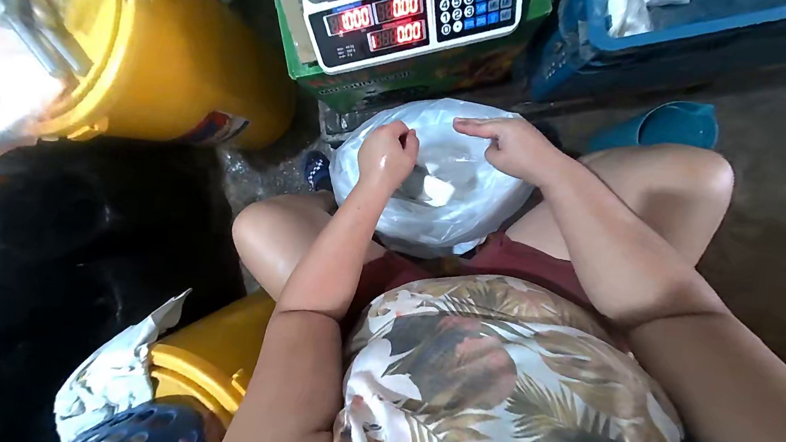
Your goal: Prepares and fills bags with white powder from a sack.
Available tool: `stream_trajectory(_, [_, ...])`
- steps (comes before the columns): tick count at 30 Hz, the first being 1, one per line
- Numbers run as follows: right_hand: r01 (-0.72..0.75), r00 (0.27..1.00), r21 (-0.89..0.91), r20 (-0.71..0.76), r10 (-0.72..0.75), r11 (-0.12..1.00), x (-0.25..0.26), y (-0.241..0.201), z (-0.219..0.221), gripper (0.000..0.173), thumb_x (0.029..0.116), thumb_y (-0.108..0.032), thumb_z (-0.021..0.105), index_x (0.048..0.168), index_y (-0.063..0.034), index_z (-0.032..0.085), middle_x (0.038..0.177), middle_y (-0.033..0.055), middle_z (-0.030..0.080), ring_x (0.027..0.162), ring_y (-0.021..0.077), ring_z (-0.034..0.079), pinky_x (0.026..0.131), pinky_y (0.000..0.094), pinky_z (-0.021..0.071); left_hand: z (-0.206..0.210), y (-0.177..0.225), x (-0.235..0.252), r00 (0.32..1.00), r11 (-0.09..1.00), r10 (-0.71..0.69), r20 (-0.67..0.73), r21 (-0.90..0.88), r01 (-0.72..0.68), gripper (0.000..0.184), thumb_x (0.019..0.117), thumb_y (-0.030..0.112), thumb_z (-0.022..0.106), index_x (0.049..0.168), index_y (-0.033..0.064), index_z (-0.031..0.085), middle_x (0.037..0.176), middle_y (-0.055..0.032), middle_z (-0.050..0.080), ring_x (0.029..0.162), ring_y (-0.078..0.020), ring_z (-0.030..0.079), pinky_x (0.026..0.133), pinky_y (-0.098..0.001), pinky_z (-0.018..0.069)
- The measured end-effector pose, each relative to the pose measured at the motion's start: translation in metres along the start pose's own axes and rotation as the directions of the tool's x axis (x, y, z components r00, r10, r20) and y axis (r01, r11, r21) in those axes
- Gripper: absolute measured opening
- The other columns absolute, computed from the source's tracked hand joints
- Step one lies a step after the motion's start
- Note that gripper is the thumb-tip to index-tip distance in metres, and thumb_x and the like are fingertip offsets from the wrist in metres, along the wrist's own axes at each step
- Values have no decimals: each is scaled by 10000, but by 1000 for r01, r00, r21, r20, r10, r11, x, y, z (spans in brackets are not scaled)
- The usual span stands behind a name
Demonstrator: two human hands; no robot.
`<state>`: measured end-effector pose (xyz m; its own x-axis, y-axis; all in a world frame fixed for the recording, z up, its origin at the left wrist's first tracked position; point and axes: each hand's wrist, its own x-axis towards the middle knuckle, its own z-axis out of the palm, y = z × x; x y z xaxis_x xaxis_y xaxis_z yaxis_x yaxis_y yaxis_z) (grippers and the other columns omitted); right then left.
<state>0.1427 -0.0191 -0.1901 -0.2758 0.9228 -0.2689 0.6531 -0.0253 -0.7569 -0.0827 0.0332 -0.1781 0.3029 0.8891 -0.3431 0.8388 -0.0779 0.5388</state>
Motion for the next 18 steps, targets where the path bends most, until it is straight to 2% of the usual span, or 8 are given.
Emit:
stream_trajectory(4, [2, 1000, -32, -30, -3, 999, 1, -2, 0, 648, 898, 171, 400, 1451, -107, 593, 1532, 45, 534, 1412, 233, 516, 1161, 460, 413, 9, -4, 4, 991, 994, 104, -84, -26, -107, 319, 1048, 206, 502, 968, -23, 708, 896, -183, 706, 880, -324, 697, 807, -546, 540])
stream_trajectory(5, [-17, 1000, -33, -25, 16, 999, 3, -1, 0, 653, 898, 172, 404, 1458, -110, 585, 1537, 47, 529, 1421, 232, 506, 1174, 461, 399, 8, -6, 8, 996, 996, 89, -29, -29, -90, 337, 1065, 227, 488, 1016, -22, 710, 936, -188, 710, 918, -330, 698, 841, -555, 539])
stream_trajectory(7, [-76, 997, -41, 2, 76, 996, 8, 3, 4, 662, 895, 177, 423, 1476, -108, 564, 1555, 49, 508, 1445, 233, 477, 1200, 472, 368, 4, -17, 19, 981, 1000, 19, 192, 1, -19, 413, 1097, 319, 454, 1112, -9, 704, 1030, -205, 712, 1008, -353, 691, 921, -591, 521])
stream_trajectory(10, [-112, 994, -49, -5, 111, 993, 14, 6, 14, 673, 891, 172, 440, 1491, -113, 548, 1568, 41, 493, 1449, 244, 470, 1194, 500, 370, 4, -42, 30, 829, 988, -95, 552, 156, 9, 576, 1089, 468, 455, 1184, -50, 688, 1155, -279, 690, 1134, -433, 655, 1015, -667, 463])
stream_trajectory(12, [-101, 994, -41, -42, 99, 994, 16, 13, 17, 680, 875, 165, 444, 1488, -109, 551, 1565, 55, 495, 1448, 253, 472, 1192, 521, 373, 20, -60, 33, 715, 964, -157, 681, 264, -40, 593, 1064, 479, 514, 1162, -80, 689, 1178, -307, 670, 1158, -461, 633, 1021, -684, 449])
stream_trajectory(13, [-105, 993, -34, -61, 103, 994, 16, 15, 17, 679, 869, 163, 451, 1485, -104, 554, 1561, 67, 500, 1442, 265, 480, 1181, 539, 380, 31, -68, 34, 683, 947, -172, 709, 309, -82, 561, 1053, 454, 550, 1163, -78, 690, 1204, -308, 663, 1188, -465, 620, 1029, -687, 443])
stream_trajectory(16, [-201, 979, -32, -32, 200, 979, 14, 3, 1, 664, 911, 149, 449, 1515, -117, 516, 1575, 57, 483, 1454, 262, 463, 1193, 524, 364, 63, -82, 42, 701, 922, -162, 694, 360, -143, 397, 1044, 290, 571, 1183, -65, 684, 1238, -301, 654, 1220, -458, 610, 1024, -671, 454])
stream_trajectory(18, [-223, 972, -7, -82, 222, 975, 13, 4, -5, 658, 909, 140, 456, 1504, -132, 536, 1557, 59, 506, 1433, 278, 489, 1167, 543, 390, 63, -86, 51, 763, 953, -144, 630, 296, -65, 379, 1067, 223, 526, 1230, -101, 637, 1278, -329, 622, 1251, -477, 583, 1048, -669, 436])
